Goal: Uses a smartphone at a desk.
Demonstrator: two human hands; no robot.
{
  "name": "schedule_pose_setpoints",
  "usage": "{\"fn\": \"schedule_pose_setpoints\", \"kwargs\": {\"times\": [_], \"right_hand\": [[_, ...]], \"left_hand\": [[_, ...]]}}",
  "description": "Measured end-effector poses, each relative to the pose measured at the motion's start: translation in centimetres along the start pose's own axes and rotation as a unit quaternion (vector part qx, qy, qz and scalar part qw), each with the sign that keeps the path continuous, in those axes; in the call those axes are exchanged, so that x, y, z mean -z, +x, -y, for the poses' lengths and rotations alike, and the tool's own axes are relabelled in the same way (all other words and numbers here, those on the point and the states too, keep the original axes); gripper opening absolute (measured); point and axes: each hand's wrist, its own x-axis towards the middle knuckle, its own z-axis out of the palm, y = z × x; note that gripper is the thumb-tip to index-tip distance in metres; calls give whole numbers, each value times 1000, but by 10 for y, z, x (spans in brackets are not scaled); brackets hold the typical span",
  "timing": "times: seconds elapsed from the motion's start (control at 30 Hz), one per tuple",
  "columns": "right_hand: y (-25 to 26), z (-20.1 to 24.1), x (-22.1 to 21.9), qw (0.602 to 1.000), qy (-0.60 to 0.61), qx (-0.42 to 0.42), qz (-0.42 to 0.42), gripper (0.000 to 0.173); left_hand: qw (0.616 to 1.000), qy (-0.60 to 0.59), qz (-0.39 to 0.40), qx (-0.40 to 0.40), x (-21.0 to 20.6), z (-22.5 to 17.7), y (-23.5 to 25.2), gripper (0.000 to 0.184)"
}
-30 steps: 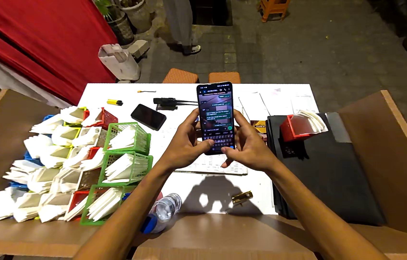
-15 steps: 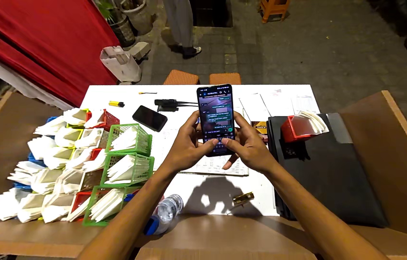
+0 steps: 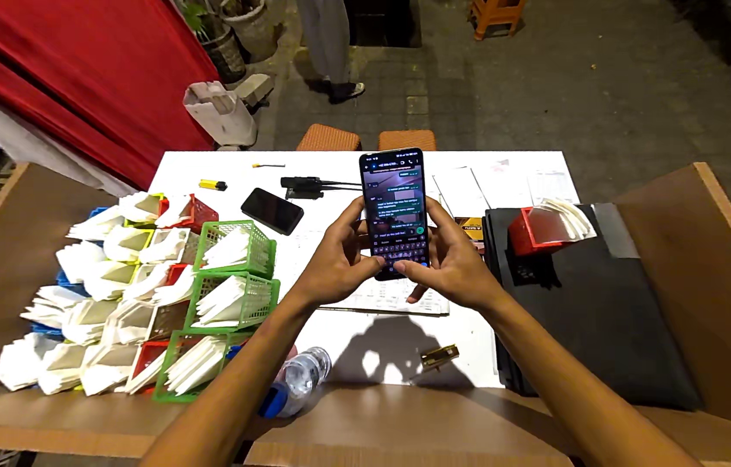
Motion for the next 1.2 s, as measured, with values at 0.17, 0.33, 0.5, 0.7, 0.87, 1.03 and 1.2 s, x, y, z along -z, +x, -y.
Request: {"fn": "schedule_pose_setpoints", "kwargs": {"times": [0.17,0.33,0.5,0.7,0.87,1.03,1.2], "right_hand": [[0,-1,3,1000,20,10,20,81],[1,0,6,998,36,17,56,80],[1,-1,8,995,78,1,56,63],[0,4,-1,999,36,-7,-10,61],[0,-1,3,999,42,8,31,78],[0,-5,2,998,38,16,46,88],[1,-4,1,999,21,8,39,94]], "left_hand": [[1000,-1,8,-4,0,1,1,86],[1000,-2,-6,2,2,-1,1,84],[1000,-13,2,-7,3,1,1,83],[1000,-3,5,-7,0,1,0,84],[1000,6,-15,5,-1,1,0,83],[998,30,-54,5,-4,1,1,75],[998,27,-50,8,-4,-1,1,74]]}}
